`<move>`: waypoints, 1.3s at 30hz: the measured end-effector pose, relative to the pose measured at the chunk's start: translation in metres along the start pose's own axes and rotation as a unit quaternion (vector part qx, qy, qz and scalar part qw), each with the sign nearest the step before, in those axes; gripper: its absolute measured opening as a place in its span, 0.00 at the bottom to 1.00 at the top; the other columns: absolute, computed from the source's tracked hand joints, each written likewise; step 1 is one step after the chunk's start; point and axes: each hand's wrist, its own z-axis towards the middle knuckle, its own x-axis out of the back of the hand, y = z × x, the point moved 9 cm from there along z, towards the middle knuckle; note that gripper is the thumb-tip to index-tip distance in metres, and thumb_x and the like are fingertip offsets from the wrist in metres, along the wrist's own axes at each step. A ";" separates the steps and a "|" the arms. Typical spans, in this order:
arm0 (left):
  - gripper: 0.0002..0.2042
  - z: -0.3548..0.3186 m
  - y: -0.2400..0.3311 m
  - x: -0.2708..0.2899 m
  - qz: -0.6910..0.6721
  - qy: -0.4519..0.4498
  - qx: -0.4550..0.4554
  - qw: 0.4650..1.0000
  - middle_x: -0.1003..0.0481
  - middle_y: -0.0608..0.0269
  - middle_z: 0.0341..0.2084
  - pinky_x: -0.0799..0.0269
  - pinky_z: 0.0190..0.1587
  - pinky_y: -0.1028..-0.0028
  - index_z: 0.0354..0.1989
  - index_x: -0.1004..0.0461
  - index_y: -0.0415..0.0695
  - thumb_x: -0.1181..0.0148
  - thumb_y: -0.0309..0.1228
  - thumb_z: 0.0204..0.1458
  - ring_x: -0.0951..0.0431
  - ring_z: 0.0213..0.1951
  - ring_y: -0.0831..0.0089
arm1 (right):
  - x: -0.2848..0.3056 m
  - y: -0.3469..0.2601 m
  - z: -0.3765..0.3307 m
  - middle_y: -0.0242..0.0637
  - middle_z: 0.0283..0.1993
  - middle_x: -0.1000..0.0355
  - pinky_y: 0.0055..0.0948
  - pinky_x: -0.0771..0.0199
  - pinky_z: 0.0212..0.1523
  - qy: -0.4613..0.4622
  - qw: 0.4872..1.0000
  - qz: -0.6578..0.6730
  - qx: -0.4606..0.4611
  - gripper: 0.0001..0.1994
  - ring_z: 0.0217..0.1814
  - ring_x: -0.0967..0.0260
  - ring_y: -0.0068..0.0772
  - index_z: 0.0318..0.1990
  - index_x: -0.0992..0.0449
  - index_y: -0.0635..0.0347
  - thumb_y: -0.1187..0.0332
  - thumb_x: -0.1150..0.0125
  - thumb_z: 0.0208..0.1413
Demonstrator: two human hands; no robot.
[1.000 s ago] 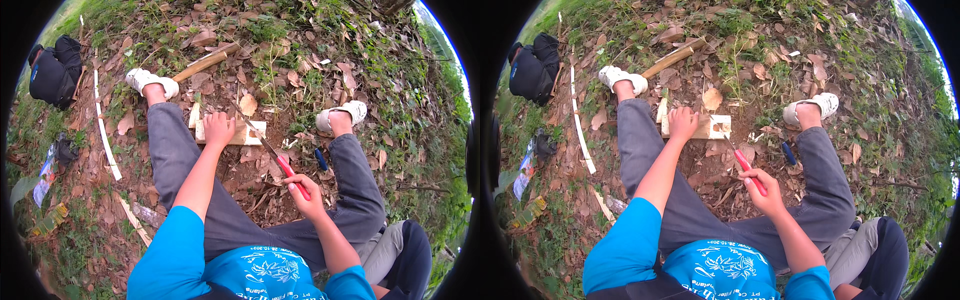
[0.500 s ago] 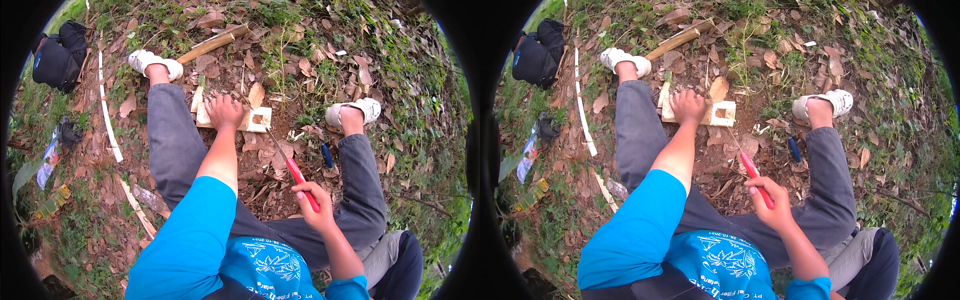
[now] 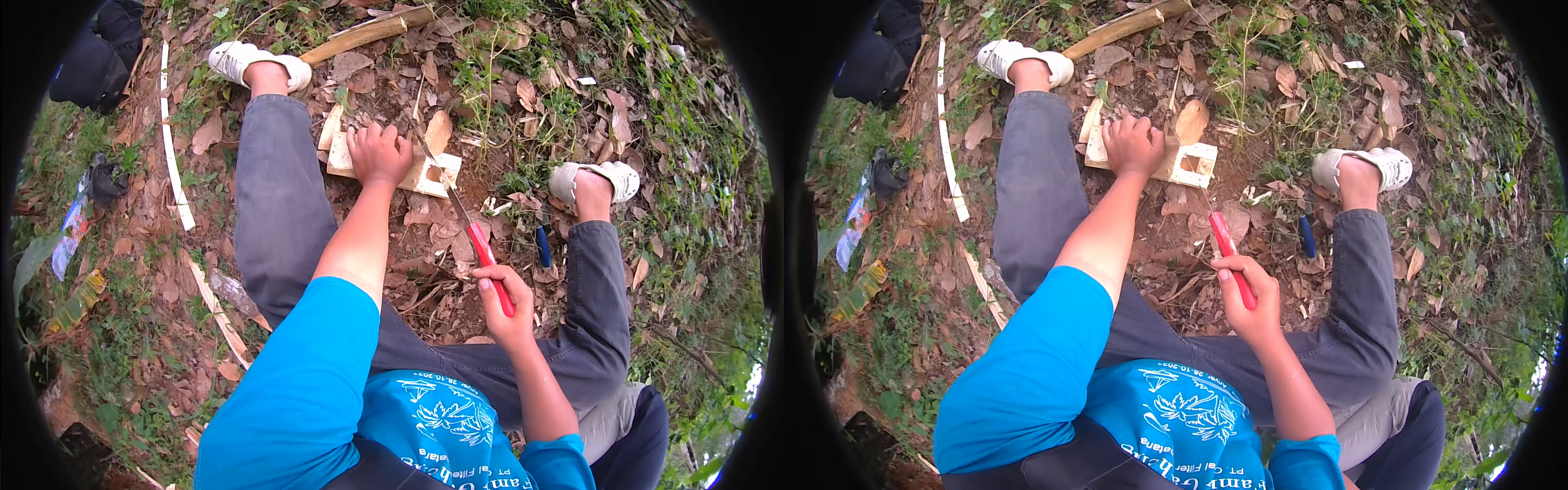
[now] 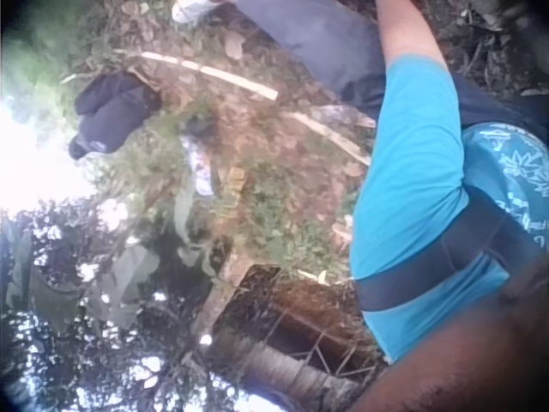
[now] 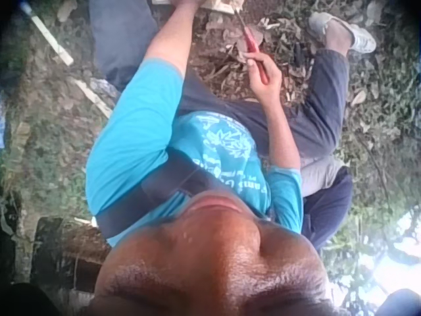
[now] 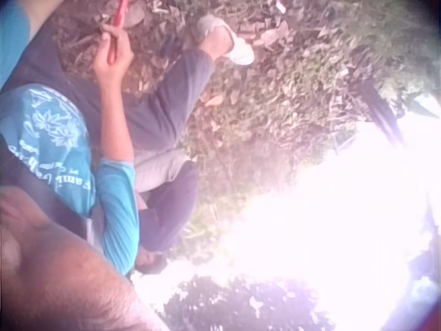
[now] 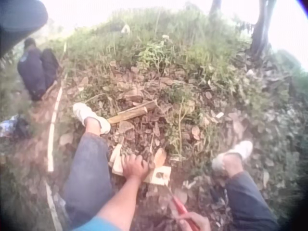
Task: The person sits on the ground and uses a red-handled knife to carve a rectangular wooden block. They hold the wood steady with their left hand and make repeated cutting motions with the knife in their right hand, removing shavings and shaping the block.
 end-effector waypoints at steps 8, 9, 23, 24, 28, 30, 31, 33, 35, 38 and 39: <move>0.11 0.001 -0.003 -0.005 0.010 -0.035 -0.013 0.999 0.28 0.59 0.35 0.49 0.71 0.50 0.30 0.22 0.49 0.46 0.41 0.52 0.28 0.48 0.59 | -0.003 -0.001 -0.012 0.33 0.37 0.21 0.22 0.29 0.35 -0.035 0.998 -0.042 -0.016 0.08 0.31 0.28 0.17 0.47 0.20 0.60 0.78 0.41 0.64; 0.11 0.000 -0.003 -0.005 0.009 -0.038 -0.014 0.999 0.28 0.59 0.35 0.49 0.71 0.50 0.30 0.22 0.50 0.46 0.41 0.52 0.28 0.48 0.59 | -0.003 -0.006 -0.012 0.33 0.37 0.21 0.22 0.29 0.35 -0.040 0.998 -0.049 -0.022 0.08 0.31 0.29 0.17 0.47 0.20 0.60 0.78 0.41 0.64; 0.13 0.001 -0.007 -0.007 0.010 -0.036 0.006 0.999 0.25 0.61 0.36 0.49 0.73 0.53 0.35 0.17 0.53 0.47 0.43 0.54 0.27 0.51 0.62 | -0.008 0.018 -0.023 0.27 0.36 0.27 0.18 0.34 0.36 -0.034 0.997 -0.017 -0.071 0.08 0.35 0.35 0.12 0.49 0.23 0.61 0.78 0.44 0.66; 0.13 0.001 -0.006 -0.008 0.008 -0.032 0.000 0.999 0.25 0.61 0.36 0.50 0.73 0.53 0.35 0.17 0.53 0.47 0.43 0.54 0.27 0.50 0.63 | -0.007 0.013 -0.024 0.27 0.36 0.27 0.18 0.34 0.36 -0.029 0.997 -0.023 -0.071 0.08 0.35 0.35 0.12 0.48 0.22 0.62 0.78 0.44 0.65; 0.13 0.007 -0.004 -0.010 0.000 -0.014 -0.005 1.000 0.25 0.61 0.36 0.49 0.73 0.53 0.34 0.18 0.52 0.47 0.43 0.54 0.26 0.49 0.63 | -0.004 -0.013 -0.028 0.29 0.36 0.26 0.18 0.34 0.37 -0.013 0.997 -0.038 -0.062 0.07 0.35 0.34 0.14 0.47 0.22 0.63 0.79 0.43 0.64; 0.13 0.003 -0.003 -0.011 0.004 -0.006 -0.008 1.000 0.25 0.62 0.34 0.48 0.72 0.53 0.31 0.18 0.52 0.47 0.42 0.53 0.26 0.48 0.63 | 0.005 -0.030 -0.047 0.31 0.35 0.26 0.19 0.33 0.37 0.001 0.997 -0.065 -0.041 0.06 0.35 0.32 0.16 0.44 0.21 0.64 0.79 0.42 0.62; 0.12 0.002 -0.004 -0.011 0.006 -0.005 -0.010 1.000 0.25 0.62 0.34 0.47 0.71 0.53 0.30 0.18 0.52 0.47 0.42 0.53 0.26 0.47 0.63 | 0.010 -0.042 -0.056 0.33 0.34 0.24 0.20 0.32 0.36 -0.001 0.996 -0.073 -0.055 0.05 0.33 0.30 0.18 0.42 0.21 0.64 0.79 0.41 0.61; 0.12 0.002 -0.004 -0.009 0.008 -0.002 -0.014 1.000 0.25 0.62 0.33 0.46 0.71 0.53 0.29 0.19 0.51 0.47 0.42 0.52 0.26 0.46 0.63 | 0.035 -0.035 -0.088 0.36 0.35 0.22 0.21 0.31 0.36 0.015 0.990 -0.089 -0.111 0.05 0.32 0.27 0.21 0.39 0.21 0.65 0.81 0.40 0.58; 0.12 0.002 -0.005 -0.007 0.002 0.015 -0.019 1.000 0.25 0.63 0.32 0.46 0.71 0.53 0.28 0.19 0.52 0.47 0.42 0.52 0.25 0.45 0.62 | 0.052 -0.044 -0.100 0.36 0.35 0.21 0.21 0.30 0.36 0.038 0.990 -0.073 -0.116 0.06 0.32 0.26 0.21 0.39 0.21 0.65 0.82 0.41 0.57; 0.12 0.001 -0.006 -0.008 -0.014 0.030 -0.023 0.999 0.24 0.64 0.33 0.45 0.70 0.53 0.26 0.20 0.52 0.47 0.42 0.52 0.25 0.45 0.62 | 0.052 -0.051 -0.086 0.37 0.34 0.21 0.21 0.29 0.34 -0.005 0.993 -0.070 -0.094 0.06 0.31 0.25 0.22 0.39 0.21 0.65 0.82 0.41 0.56; 0.12 0.002 -0.006 -0.010 -0.016 0.024 -0.023 0.999 0.24 0.64 0.33 0.45 0.70 0.53 0.26 0.20 0.52 0.47 0.42 0.52 0.25 0.45 0.62 | 0.044 -0.047 -0.068 0.36 0.34 0.21 0.21 0.30 0.33 -0.011 0.993 -0.091 -0.075 0.06 0.31 0.26 0.21 0.39 0.20 0.64 0.81 0.41 0.57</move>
